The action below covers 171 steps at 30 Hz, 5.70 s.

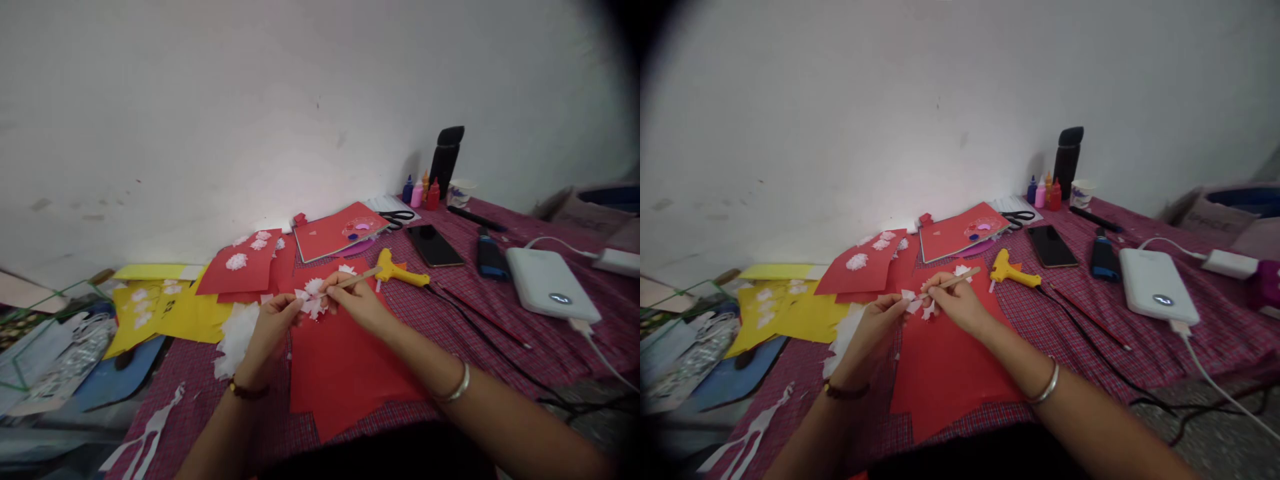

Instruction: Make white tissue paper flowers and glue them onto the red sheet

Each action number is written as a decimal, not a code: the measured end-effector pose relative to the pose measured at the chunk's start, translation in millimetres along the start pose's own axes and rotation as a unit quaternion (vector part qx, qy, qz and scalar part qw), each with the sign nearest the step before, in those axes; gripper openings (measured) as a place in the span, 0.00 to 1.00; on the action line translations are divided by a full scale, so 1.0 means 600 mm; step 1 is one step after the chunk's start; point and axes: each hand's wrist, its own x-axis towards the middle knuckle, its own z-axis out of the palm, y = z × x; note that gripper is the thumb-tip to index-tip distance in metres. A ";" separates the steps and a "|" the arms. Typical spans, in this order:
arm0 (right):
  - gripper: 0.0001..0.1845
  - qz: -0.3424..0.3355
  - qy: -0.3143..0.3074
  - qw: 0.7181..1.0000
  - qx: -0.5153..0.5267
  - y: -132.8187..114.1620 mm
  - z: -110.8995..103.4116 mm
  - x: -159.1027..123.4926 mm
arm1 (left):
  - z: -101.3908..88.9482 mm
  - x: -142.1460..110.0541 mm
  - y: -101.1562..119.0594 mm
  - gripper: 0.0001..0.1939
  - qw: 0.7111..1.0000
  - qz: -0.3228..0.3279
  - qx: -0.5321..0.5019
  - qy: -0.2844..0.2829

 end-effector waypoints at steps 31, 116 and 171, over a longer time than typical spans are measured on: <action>0.05 0.006 -0.023 0.999 -0.030 0.011 0.014 -0.007 | 0.006 -0.016 -0.005 0.10 0.989 -0.030 -0.143 -0.008; 0.10 0.129 0.100 0.986 0.030 0.029 -0.035 0.027 | 0.012 0.070 -0.025 0.07 0.771 0.274 0.541 -0.195; 0.07 0.004 0.011 0.954 -0.301 0.066 -0.038 0.022 | -0.003 0.053 -0.014 0.13 0.846 0.257 0.468 0.001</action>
